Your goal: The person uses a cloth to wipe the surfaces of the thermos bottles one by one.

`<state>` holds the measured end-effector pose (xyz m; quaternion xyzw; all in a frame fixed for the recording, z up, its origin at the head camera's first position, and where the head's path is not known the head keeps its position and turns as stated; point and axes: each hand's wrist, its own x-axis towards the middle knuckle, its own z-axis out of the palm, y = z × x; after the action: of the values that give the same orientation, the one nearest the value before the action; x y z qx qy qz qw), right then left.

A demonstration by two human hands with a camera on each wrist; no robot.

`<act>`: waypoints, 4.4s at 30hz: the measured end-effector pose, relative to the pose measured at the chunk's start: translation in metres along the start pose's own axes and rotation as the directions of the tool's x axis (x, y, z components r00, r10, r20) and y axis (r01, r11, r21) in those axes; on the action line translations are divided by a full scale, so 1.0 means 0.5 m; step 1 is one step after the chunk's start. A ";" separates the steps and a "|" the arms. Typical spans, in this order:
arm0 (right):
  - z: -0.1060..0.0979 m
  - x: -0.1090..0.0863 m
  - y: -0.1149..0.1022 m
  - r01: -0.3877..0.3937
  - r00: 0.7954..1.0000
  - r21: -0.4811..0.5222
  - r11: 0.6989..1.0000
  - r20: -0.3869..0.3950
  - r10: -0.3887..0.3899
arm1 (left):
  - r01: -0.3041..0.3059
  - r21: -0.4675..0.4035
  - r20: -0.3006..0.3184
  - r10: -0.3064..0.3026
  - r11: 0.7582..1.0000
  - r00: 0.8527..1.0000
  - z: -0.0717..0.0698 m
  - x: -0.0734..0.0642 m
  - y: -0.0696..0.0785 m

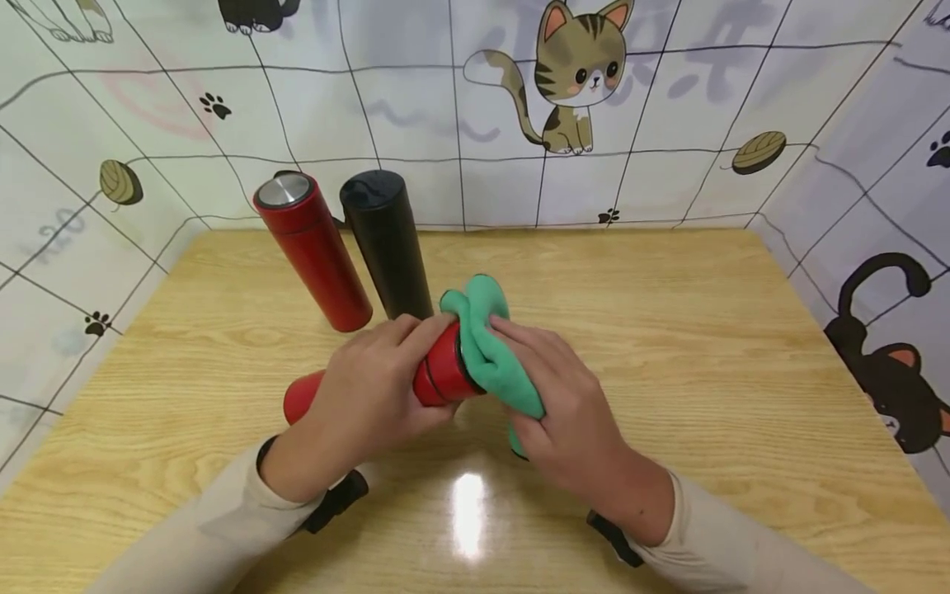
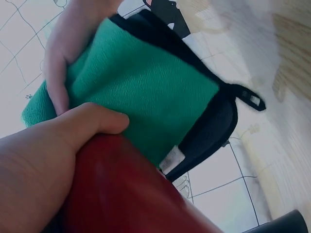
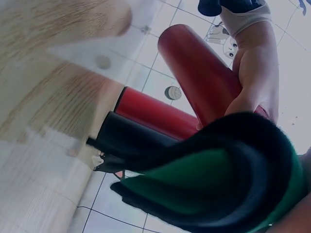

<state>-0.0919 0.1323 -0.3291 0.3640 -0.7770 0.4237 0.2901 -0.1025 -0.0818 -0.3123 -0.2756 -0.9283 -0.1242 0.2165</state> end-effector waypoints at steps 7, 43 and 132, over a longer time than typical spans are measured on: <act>0.001 -0.001 0.002 0.069 0.997 0.019 0.997 -0.025 -0.068 | 0.011 0.002 0.002 -0.011 1.000 1.000 -0.001 -0.001 0.000; -0.008 -0.001 0.004 -0.002 1.000 0.027 1.000 0.005 0.002 | 0.043 -0.026 0.041 -0.042 0.999 0.998 -0.009 -0.002 0.005; -0.003 0.000 0.036 -0.904 0.397 0.397 0.158 0.645 0.653 | -0.624 -0.720 -0.675 -0.098 0.303 0.731 -0.028 -0.010 -0.004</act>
<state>-0.1066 0.1402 -0.3364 0.0437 -0.6535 0.7045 -0.2733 -0.0954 -0.0906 -0.3027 -0.4511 -0.4992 -0.6647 0.3247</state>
